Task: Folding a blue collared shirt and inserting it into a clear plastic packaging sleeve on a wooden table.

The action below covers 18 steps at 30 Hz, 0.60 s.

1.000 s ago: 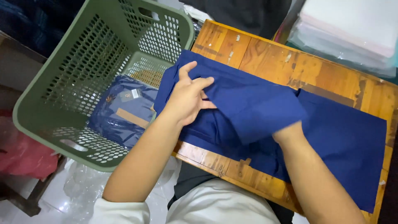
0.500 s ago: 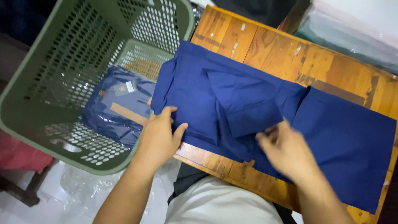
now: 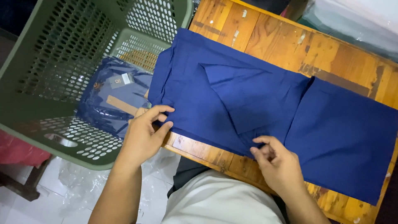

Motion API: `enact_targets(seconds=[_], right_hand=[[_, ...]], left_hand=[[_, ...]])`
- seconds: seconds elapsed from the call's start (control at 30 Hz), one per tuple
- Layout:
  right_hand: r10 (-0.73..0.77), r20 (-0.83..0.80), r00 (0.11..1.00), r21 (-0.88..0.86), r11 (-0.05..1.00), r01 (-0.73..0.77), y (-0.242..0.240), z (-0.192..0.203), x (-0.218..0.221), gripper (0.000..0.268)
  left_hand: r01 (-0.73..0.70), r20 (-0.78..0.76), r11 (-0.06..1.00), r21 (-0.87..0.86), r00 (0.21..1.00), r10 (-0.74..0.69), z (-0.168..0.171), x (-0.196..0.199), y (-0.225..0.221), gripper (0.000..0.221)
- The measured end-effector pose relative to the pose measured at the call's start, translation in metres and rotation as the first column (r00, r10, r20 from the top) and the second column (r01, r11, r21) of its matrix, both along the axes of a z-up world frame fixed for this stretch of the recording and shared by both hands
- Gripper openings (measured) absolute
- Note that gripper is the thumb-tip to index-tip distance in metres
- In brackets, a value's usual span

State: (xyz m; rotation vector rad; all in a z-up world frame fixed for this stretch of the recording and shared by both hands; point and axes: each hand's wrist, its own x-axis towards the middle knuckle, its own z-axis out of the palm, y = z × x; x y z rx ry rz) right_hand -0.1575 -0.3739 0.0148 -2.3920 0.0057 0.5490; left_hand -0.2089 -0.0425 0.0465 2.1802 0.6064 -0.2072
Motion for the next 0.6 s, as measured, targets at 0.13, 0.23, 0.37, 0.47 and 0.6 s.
enact_targets(seconds=[0.13,0.23,0.37,0.47,0.6], right_hand=[[0.05,-0.014,0.999,-0.103,0.993,-0.051,0.002,0.008,0.0,0.031],[-0.041,-0.03,0.999,-0.067,0.997,0.039,0.011,0.017,-0.001,0.02],[0.015,0.014,1.0,-0.027,1.0,-0.014,0.015,0.007,0.001,0.033],[0.122,0.052,0.991,-0.057,0.991,-0.119,0.007,-0.011,-0.002,0.035],[0.194,0.111,0.975,-0.198,0.965,-0.17,0.005,-0.014,-0.006,0.03]], left_hand=[[0.029,-0.062,0.994,0.105,0.998,-0.023,-0.011,-0.001,0.001,0.033],[0.043,-0.127,0.998,0.054,0.991,-0.036,-0.005,0.002,-0.002,0.043],[0.06,0.008,0.988,0.144,0.998,-0.061,-0.013,0.005,0.001,0.04],[0.085,-0.019,0.984,0.157,0.996,-0.083,-0.016,0.004,0.006,0.039],[0.098,0.063,0.974,0.203,0.992,-0.113,-0.031,0.0,0.009,0.034]])
